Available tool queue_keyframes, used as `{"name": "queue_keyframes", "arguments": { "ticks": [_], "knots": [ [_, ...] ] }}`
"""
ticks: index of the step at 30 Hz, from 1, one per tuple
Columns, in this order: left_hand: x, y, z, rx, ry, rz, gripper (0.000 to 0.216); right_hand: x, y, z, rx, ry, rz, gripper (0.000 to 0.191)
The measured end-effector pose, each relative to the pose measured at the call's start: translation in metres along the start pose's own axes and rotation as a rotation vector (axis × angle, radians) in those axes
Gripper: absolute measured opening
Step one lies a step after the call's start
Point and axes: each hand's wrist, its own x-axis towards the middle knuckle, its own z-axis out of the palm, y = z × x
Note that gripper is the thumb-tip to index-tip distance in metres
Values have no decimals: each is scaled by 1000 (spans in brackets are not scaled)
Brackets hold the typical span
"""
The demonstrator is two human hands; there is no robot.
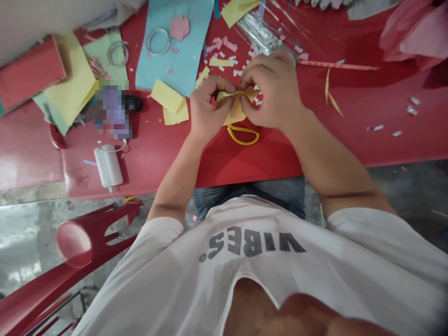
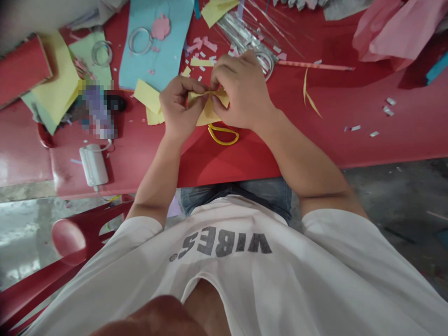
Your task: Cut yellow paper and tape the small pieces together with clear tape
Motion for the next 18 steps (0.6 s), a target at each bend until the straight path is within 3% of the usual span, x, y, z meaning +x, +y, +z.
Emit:
{"name": "queue_keyframes", "arguments": {
  "ticks": [11, 18],
  "knots": [
    [-1, 3, 5, 52, 53, -32, 23, -1, -2, 1, -78, -1, -28, 12],
    [-2, 1, 4, 142, 45, -7, 19, -4, 0, 9, 137, -41, 103, 15]
  ]
}}
